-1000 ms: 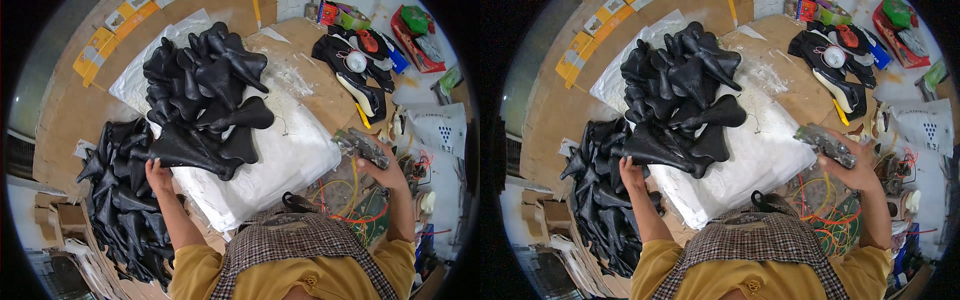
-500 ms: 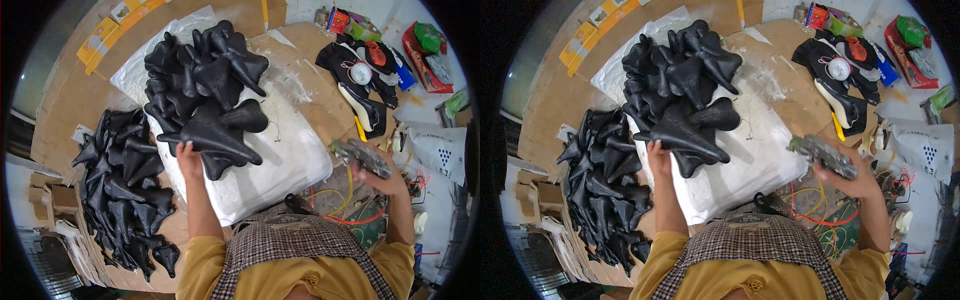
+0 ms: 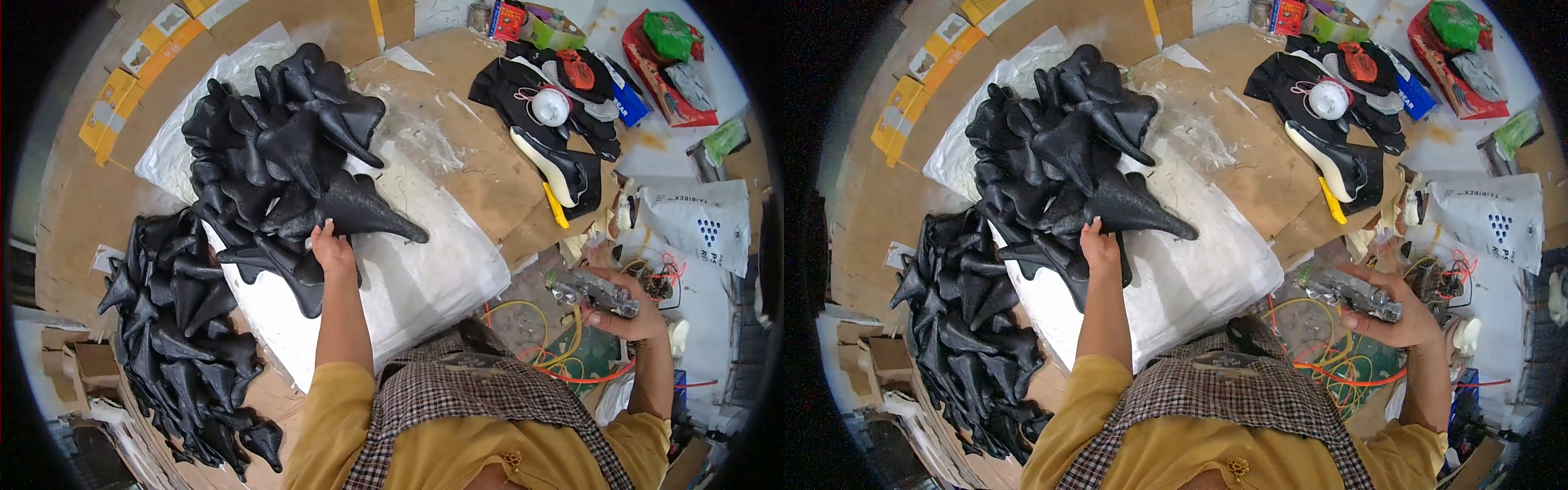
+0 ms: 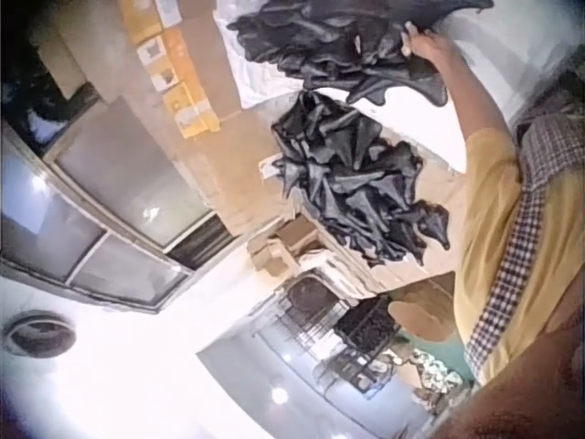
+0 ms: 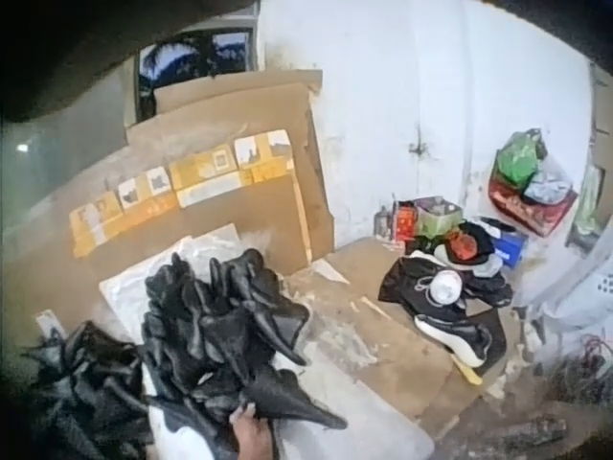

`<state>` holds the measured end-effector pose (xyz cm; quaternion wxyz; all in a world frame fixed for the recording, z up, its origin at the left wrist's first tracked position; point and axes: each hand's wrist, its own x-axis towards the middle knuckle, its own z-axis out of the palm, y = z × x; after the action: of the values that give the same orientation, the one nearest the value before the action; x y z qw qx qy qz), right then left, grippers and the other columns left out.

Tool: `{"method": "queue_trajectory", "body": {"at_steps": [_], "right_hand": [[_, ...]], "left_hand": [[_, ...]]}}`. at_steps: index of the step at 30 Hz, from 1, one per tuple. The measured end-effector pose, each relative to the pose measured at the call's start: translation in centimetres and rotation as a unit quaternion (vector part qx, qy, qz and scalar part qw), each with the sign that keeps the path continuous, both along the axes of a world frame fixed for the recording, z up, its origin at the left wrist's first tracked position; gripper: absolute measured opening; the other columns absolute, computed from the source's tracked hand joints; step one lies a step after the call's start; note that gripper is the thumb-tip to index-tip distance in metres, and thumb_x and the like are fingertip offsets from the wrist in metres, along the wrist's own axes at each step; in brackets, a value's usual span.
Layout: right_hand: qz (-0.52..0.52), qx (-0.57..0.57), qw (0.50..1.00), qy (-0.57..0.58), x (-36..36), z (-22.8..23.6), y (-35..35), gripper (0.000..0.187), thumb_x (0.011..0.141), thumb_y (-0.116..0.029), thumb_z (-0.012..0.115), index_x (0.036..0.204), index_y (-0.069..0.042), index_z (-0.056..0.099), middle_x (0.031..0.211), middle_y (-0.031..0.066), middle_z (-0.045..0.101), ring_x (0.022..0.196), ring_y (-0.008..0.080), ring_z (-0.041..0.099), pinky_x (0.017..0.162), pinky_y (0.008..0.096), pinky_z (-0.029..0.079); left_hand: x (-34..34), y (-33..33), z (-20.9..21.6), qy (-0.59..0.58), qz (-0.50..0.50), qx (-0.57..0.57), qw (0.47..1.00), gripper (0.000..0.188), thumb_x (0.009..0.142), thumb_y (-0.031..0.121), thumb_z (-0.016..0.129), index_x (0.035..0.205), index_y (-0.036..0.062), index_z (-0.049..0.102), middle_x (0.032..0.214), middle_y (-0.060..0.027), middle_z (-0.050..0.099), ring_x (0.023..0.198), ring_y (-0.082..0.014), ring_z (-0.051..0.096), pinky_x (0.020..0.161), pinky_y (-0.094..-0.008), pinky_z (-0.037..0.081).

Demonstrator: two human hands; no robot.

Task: The recorder sorts black bicycle saddle shells on a workbench, cleans them using an air blow gun, and cuts open a large woven sack to retrieve more components.

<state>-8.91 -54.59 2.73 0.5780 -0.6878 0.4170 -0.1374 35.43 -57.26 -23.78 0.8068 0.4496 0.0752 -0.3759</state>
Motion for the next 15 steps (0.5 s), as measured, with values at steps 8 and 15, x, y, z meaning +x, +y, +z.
{"method": "queue_trajectory", "body": {"at_steps": [8, 15], "right_hand": [[-0.045, 0.011, 0.991, -0.128, 2.5, -1.2, -0.3, 0.063, 0.072, -0.01, 0.068, 0.126, 0.005, 0.04, 0.086, 0.0064, 0.059, 0.08, 0.0135, 0.056, 0.072, 0.0272, 0.045], [0.005, -0.002, 0.993, -0.118, 4.6, -4.3, -0.8, 0.062, 0.074, -0.008, 0.069, 0.127, 0.004, 0.038, 0.09, 0.0046, 0.059, 0.084, 0.0108, 0.056, 0.077, 0.0256, 0.045]], "left_hand": [[-0.5, -2.9, 0.8, -0.032, 0.096, 0.072, 0.992, 0.039, 0.068, -0.009, 0.064, 0.1, 0.0059, 0.045, 0.085, -0.0042, 0.054, 0.077, -0.0159, 0.052, 0.073, -0.0275, 0.043], [2.4, 2.2, 13.3, -0.312, 0.092, 0.112, 0.939, 0.028, 0.069, -0.005, 0.063, 0.091, 0.0049, 0.049, 0.089, -0.0056, 0.054, 0.078, -0.0183, 0.052, 0.069, -0.0295, 0.045]]}}
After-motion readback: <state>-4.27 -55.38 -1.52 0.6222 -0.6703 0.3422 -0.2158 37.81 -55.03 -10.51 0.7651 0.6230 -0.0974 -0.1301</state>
